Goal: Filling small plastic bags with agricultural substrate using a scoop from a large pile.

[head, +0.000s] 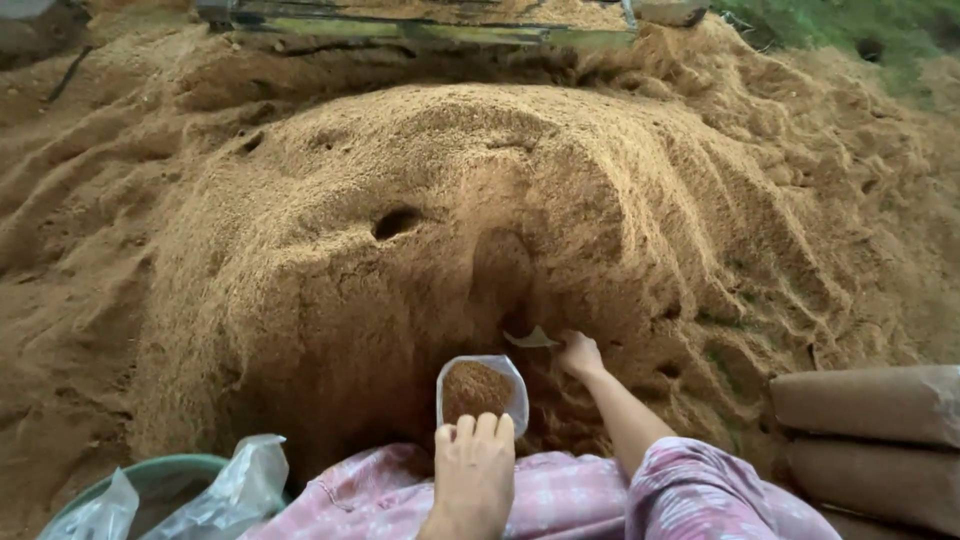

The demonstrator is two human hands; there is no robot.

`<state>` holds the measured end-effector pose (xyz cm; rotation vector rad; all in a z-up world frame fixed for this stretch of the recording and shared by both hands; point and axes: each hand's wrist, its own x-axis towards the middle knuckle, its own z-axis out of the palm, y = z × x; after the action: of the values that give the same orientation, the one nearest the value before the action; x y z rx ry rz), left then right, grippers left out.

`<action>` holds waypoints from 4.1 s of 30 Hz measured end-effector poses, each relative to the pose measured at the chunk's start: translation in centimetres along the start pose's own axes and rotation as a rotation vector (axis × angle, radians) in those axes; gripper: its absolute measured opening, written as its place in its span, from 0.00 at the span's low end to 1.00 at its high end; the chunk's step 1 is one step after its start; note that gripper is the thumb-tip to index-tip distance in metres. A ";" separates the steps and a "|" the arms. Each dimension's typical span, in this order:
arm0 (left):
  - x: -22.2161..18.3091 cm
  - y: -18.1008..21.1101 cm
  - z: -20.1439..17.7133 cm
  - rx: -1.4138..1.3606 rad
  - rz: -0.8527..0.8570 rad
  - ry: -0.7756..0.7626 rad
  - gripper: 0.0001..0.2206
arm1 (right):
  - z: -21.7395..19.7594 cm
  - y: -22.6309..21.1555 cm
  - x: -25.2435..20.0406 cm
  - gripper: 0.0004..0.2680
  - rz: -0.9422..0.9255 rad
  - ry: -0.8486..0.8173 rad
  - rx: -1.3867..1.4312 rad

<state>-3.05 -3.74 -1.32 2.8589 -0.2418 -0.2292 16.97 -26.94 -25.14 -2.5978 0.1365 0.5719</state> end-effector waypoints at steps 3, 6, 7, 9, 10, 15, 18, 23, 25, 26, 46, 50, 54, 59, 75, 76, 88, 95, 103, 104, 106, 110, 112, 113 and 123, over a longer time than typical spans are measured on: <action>0.4 0.0 0.0 -0.033 -0.025 -0.135 0.18 | 2.6 0.3 2.3 0.15 0.079 0.115 0.134; 0.0 0.0 0.9 -0.066 0.023 0.115 0.15 | 7.8 5.1 8.7 0.12 -0.055 0.302 -0.016; 0.0 0.1 0.6 -0.070 0.012 0.105 0.15 | 6.3 2.9 8.1 0.12 -0.055 0.288 -0.020; 0.1 0.3 -0.2 -0.111 -0.006 -0.089 0.18 | 3.1 -1.6 7.2 0.22 -0.046 0.270 0.024; 0.2 0.3 -0.3 -0.110 -0.011 -0.093 0.18 | 2.7 -2.4 7.4 0.22 -0.047 0.264 0.025; 1.1 0.4 -3.8 -0.135 -0.068 -0.393 0.15 | -0.9 -5.8 7.7 0.16 -0.206 0.358 0.044; 0.8 -0.2 -3.7 -0.078 -0.077 -0.199 0.07 | -5.0 -9.5 5.0 0.18 -0.300 0.334 0.165; 1.4 -2.2 -4.9 -0.022 -0.226 0.169 0.07 | -9.2 -12.0 1.5 0.13 -0.267 0.306 0.223; 1.4 -3.0 -5.6 -0.058 -0.290 0.230 0.06 | -10.5 -12.2 0.1 0.12 -0.333 0.335 0.249; 1.3 -3.3 -5.8 -0.126 -0.326 0.174 0.08 | -11.4 -12.3 -0.7 0.12 -0.356 0.326 0.260; 1.9 -7.4 -1.0 -0.379 -0.283 0.096 0.27 | -23.4 -18.6 -22.9 0.12 -0.372 -0.011 0.235; 1.3 -7.0 -2.4 -0.436 -0.256 0.083 0.25 | -23.6 -19.8 -24.8 0.13 -0.417 -0.234 -0.071; 1.3 -6.7 -2.3 -0.446 -0.249 0.100 0.26 | -22.8 -21.1 -25.1 0.11 -0.516 -0.294 -0.354; 1.2 -6.6 -2.5 -0.439 -0.232 0.113 0.26 | -18.6 -19.1 -20.6 0.08 -0.552 -0.230 -0.681; 0.6 -5.2 -5.6 -0.453 -0.204 0.110 0.28 | -20.5 -7.7 -4.4 0.12 -0.334 -0.243 -0.343; 0.6 -5.1 -5.3 -0.454 -0.206 0.112 0.28 | -18.7 -5.9 -3.0 0.12 -0.336 -0.243 -0.344; 1.6 -4.2 -6.3 -0.524 -0.276 0.127 0.28 | 0.3 2.0 7.4 0.20 -0.184 0.002 -0.128; 1.5 -4.3 -5.6 -0.536 -0.293 0.142 0.27 | -0.2 -3.8 8.0 0.16 -0.171 0.214 -0.106; 1.0 -4.2 -6.0 -0.511 -0.272 0.135 0.29 | -8.3 -12.1 5.0 0.13 -0.087 0.221 0.110; 0.9 -4.2 -6.3 -0.532 -0.241 0.157 0.29 | -9.3 -12.8 4.0 0.13 -0.104 0.213 0.153; 0.7 -4.3 -6.2 -0.553 -0.207 0.187 0.28 | -10.6 -13.7 2.6 0.14 -0.127 0.211 0.193; 0.4 -4.6 -5.0 -0.484 -0.218 0.221 0.27 | -12.0 -13.7 1.1 0.12 -0.248 0.288 0.305; 0.4 -4.9 -4.4 -0.484 -0.212 0.244 0.26 | -12.8 -13.7 0.2 0.12 -0.289 0.322 0.327; 0.6 -5.1 -4.1 -0.437 -0.259 0.142 0.27 | -13.3 -13.8 -0.4 0.11 -0.236 0.295 0.328; 0.3 -5.7 -2.4 -0.492 -0.288 0.026 0.32 | -20.9 -17.0 -13.6 0.11 -0.317 0.184 0.264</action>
<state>-1.56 2.22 -0.60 2.3929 0.2085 -0.2632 15.66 -21.78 4.61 -2.3446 -0.1319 0.1864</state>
